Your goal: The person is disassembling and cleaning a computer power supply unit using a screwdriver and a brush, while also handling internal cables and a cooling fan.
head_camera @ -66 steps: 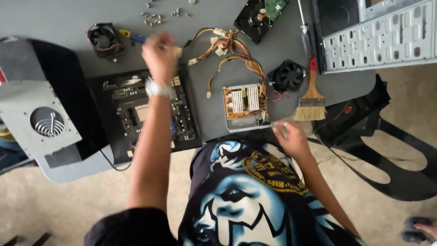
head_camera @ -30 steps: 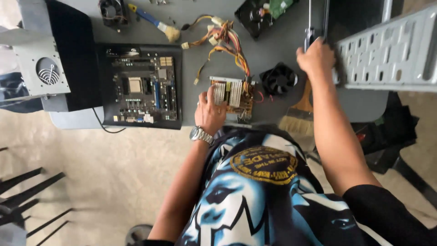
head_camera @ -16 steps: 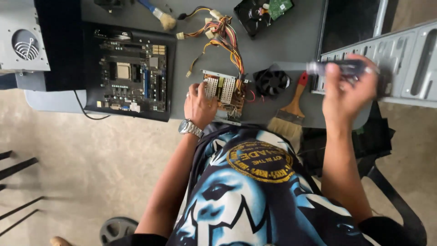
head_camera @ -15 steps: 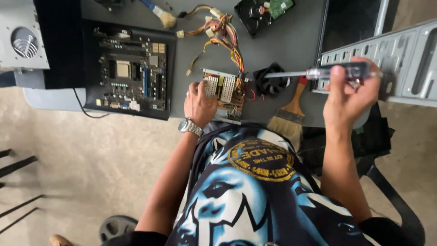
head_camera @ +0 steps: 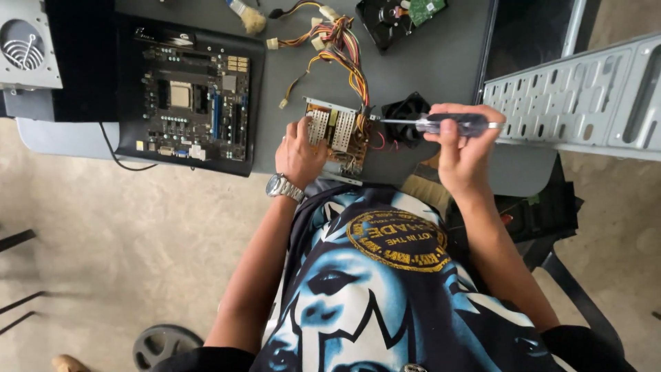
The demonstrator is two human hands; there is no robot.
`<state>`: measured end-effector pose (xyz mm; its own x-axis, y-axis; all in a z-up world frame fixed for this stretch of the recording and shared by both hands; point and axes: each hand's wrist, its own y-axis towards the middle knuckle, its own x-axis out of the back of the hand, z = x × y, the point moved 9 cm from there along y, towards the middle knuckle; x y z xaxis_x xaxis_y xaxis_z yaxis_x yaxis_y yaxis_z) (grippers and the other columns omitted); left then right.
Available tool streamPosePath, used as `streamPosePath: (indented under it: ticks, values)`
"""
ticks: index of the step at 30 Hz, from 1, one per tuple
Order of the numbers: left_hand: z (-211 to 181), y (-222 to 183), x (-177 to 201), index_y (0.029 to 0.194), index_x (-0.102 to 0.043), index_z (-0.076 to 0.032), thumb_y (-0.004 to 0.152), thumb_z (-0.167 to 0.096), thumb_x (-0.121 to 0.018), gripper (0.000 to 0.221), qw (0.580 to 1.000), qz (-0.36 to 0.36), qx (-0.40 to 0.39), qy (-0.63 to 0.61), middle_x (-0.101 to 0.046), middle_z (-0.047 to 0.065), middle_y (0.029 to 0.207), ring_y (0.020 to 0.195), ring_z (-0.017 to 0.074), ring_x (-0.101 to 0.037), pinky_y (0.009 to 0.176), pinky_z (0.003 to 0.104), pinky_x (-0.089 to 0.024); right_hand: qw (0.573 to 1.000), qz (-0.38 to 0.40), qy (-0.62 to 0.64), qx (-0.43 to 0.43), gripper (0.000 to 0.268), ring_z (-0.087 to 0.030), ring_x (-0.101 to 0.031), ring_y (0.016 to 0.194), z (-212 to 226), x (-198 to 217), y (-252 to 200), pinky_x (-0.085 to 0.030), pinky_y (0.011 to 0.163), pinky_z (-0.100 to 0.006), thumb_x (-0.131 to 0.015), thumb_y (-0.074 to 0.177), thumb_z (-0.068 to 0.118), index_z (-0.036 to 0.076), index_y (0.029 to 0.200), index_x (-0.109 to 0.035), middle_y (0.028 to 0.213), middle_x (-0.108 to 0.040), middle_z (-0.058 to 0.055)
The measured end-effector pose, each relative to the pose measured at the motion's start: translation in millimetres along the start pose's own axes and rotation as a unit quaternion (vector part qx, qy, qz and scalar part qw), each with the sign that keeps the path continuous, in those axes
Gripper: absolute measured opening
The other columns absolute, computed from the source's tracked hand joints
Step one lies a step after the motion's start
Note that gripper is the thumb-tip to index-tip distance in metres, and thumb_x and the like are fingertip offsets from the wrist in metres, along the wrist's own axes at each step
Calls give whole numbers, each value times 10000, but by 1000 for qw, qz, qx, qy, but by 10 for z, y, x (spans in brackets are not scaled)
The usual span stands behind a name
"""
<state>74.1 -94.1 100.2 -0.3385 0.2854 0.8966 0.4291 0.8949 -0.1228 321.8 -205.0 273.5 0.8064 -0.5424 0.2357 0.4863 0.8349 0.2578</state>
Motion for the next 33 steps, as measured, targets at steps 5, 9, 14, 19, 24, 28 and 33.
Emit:
streamPosePath:
  ticks: [5,9,14,19,24,28,33]
  values:
    - [-4,-6,16,1303,-429,-175,769,-366,-673,617,1000,0,3,-3,-517,95,1060,799,418,-668,701,483,-558,999,21,-15,24,324,-319,-675,828,-123,-156,-49,-593,604,-340,-485,1039,188,1,1161,-250,1033,-619,-289]
    - [-4,11,6,1298,-431,-182,758,-381,-670,623,1000,1,3,-4,-518,93,1074,802,417,-670,699,486,-560,998,38,-24,39,319,-325,-675,825,-166,-224,-35,-593,595,-350,-488,1037,167,-20,1154,-257,1037,-617,-296]
    - [-29,4,36,1302,-432,-174,754,-358,-677,628,1000,-6,1,-6,-509,93,1066,813,418,-664,711,481,-551,997,57,-23,52,314,-336,-672,838,-139,-261,-13,-592,603,-346,-477,1040,162,-31,1158,-259,1041,-616,-287]
    - [-56,-8,14,1283,-457,-165,690,-385,-720,685,995,-61,-27,69,-477,71,1081,905,364,-636,771,445,-533,980,115,-100,128,317,-393,-681,890,-30,-369,-185,-579,581,-388,-560,988,166,-66,1097,-373,1055,-648,-262]
    - [-727,-156,488,1160,-626,-134,689,-305,-757,518,944,-240,-227,25,-566,160,1082,1007,376,-581,889,458,-467,983,122,-86,106,270,-342,-682,943,104,-407,-90,-557,727,-375,-586,982,154,-39,1051,-411,1037,-670,-198]
    - [-1123,5,328,1274,-575,-73,727,-133,-756,580,937,-191,-266,-125,-611,176,1142,1097,381,-593,967,454,-458,959,113,-188,178,323,-315,-594,1055,278,-508,71,-504,883,-408,-692,938,283,10,1052,-563,1072,-553,-108]
    - [-1204,242,-8,880,-689,-162,750,-182,-696,131,950,-56,-243,-187,-730,15,930,943,218,-694,975,397,-476,942,60,-248,219,496,-261,-667,843,431,-577,106,-563,721,-363,-825,813,295,21,1184,-643,933,-653,-93]
